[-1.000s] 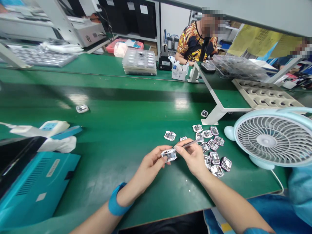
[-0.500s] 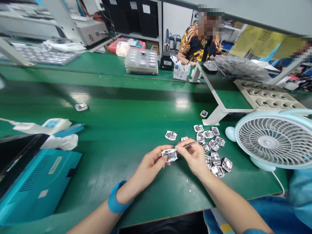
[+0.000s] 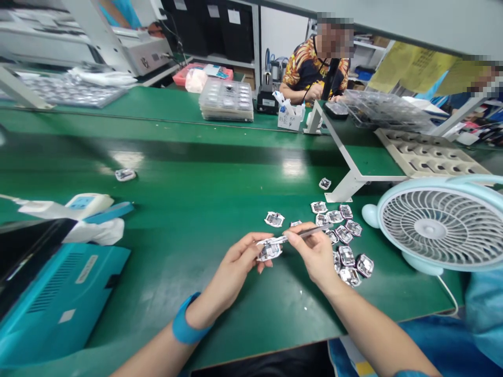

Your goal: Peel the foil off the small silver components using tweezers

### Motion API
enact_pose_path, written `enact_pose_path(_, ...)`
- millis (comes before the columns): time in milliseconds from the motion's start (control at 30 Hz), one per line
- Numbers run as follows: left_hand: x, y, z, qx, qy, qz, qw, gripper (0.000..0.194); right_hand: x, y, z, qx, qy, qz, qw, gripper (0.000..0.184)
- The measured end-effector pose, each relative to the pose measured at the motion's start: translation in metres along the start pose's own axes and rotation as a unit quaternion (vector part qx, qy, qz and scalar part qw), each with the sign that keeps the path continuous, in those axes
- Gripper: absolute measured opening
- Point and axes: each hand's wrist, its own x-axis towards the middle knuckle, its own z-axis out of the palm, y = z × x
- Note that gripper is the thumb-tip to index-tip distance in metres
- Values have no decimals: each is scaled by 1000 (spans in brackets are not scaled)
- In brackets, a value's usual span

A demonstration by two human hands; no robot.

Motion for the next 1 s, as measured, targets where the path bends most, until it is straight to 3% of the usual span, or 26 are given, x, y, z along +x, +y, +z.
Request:
enact_pose_path(200,-2,0,1,-3,12,0,1000,28,-3,2,2,-12,-6,-30,999,11)
enact_pose_path(567,-1,-1,4,20,15,6,1000,27,-3,1,5,37,-32,-1,999,11)
enact_pose_path(700,0,1,3,18,14,-3,1000,25,-4,-3,5,33,-57,-63,996,3)
enact_pose_path(867,1,1,0,11,19,-18,1000,24,-6,-6,2,-39,-59,-194,978,10)
enact_pose_path(1000,1,2,-1,4,21,-32,999,25,-6,-4,1,-73,-67,-228,969,13)
